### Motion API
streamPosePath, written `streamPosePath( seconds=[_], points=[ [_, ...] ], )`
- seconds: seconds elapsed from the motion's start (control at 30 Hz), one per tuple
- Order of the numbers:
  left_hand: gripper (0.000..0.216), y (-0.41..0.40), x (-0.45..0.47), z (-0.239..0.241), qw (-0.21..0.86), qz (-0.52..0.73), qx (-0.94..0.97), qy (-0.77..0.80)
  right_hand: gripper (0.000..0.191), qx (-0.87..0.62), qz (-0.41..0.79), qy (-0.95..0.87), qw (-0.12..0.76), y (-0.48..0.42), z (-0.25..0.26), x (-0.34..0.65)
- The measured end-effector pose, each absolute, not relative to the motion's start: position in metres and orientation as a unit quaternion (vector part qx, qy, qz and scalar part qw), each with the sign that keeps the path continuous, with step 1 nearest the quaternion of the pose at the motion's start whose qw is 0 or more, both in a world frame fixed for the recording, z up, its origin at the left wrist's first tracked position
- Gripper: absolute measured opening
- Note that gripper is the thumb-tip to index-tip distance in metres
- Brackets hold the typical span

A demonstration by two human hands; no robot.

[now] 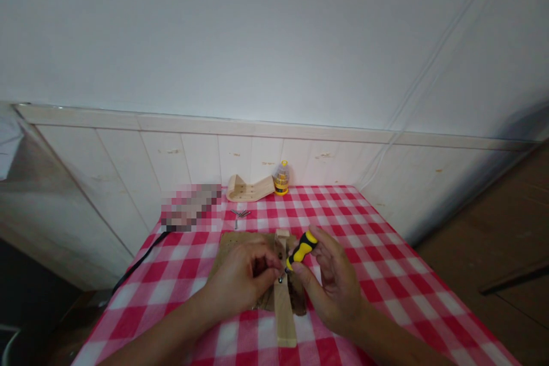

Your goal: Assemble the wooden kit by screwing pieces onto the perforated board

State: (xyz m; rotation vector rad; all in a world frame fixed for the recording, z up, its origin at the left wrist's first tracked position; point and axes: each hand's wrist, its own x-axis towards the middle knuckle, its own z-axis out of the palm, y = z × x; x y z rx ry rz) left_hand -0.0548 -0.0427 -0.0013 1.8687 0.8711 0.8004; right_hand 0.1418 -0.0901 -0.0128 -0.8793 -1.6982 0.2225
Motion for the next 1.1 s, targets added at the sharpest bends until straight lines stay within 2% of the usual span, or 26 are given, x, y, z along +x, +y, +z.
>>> streamPosePath(
  seconds=[0.07,0.23,0.5,1.1],
  points=[
    [0.011,-0.0433,-0.0556,-0.0026,0.469,0.300,0.759,0.337,0.064,-0.374,0.094,-0.726,0.569,-0.0899,-0.0130,0.1419],
    [0.017,-0.0432,-0.0550,0.0010,0.443,0.260,0.790,0.334,0.064,-0.364,0.099,-0.742,0.555,-0.0893,-0.0123,0.1421],
    [0.019,-0.0411,-0.0552,0.0039,0.458,0.252,0.789,0.322,0.062,-0.343,0.146,-0.756,0.538,-0.0931,-0.0034,0.1393],
    [0.017,-0.0408,-0.0555,0.0052,0.435,0.245,0.797,0.339,0.058,-0.355,0.059,-0.718,0.596,-0.0846,-0.0079,0.1336]
  ],
)
